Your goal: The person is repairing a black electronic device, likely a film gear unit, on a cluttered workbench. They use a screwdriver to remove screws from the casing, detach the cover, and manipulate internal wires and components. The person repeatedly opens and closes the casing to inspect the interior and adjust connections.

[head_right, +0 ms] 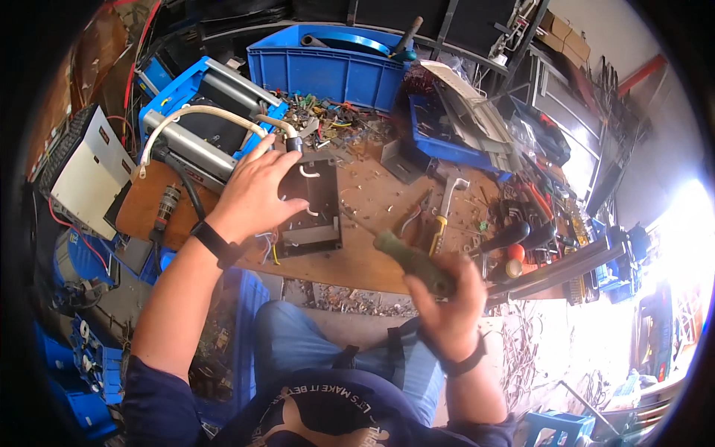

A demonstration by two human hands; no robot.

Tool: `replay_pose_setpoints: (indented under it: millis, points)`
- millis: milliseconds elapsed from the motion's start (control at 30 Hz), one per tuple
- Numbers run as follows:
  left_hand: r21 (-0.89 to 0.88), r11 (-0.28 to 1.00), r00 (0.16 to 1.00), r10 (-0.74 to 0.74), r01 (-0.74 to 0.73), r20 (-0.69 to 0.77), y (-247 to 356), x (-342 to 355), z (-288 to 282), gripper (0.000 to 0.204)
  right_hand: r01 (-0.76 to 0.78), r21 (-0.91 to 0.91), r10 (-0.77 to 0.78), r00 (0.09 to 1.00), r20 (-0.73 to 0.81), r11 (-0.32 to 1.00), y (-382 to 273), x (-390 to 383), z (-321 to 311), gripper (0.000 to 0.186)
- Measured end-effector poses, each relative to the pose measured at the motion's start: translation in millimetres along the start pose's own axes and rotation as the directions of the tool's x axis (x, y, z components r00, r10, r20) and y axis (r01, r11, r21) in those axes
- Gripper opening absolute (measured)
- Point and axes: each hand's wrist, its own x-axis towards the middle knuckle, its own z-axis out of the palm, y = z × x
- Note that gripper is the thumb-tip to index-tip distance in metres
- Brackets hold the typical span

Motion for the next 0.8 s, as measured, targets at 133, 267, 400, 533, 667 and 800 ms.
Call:
replay_pose_setpoints:
  millis: [133,267,400,533,667,800]
  points:
    - [0.015,1.000,0.999,-0.009,0.009,0.042,-3,3,0,0.072,-0.060,0.099,0.065,0.996,-0.056,0.993,33,-67,29,0.044]
    - [0.016,1.000,0.999,-0.003,0.002,0.036,-3,5,1,0.070,-0.110,0.079,0.110,0.994,0.004,0.991,29,-87,44,0.045]
    - [0.007,1.000,0.999,-0.008,0.007,0.034,-5,5,1,0.068,-0.207,-0.025,0.208,0.963,0.171,0.978,20,-92,48,0.045]
    - [-0.001,1.000,0.998,-0.021,0.021,0.056,-3,5,-1,0.071,-0.246,-0.013,0.237,0.915,0.325,0.969,16,-98,56,0.051]
    - [-0.004,1.000,0.998,-0.019,0.019,0.061,-3,5,0,0.070,-0.361,-0.007,0.325,0.833,0.449,0.933,10,-100,55,0.048]
    - [0.008,1.000,0.998,-0.019,0.019,0.068,-4,6,0,0.069,-0.387,0.017,0.341,0.830,0.441,0.922,9,-98,63,0.049]
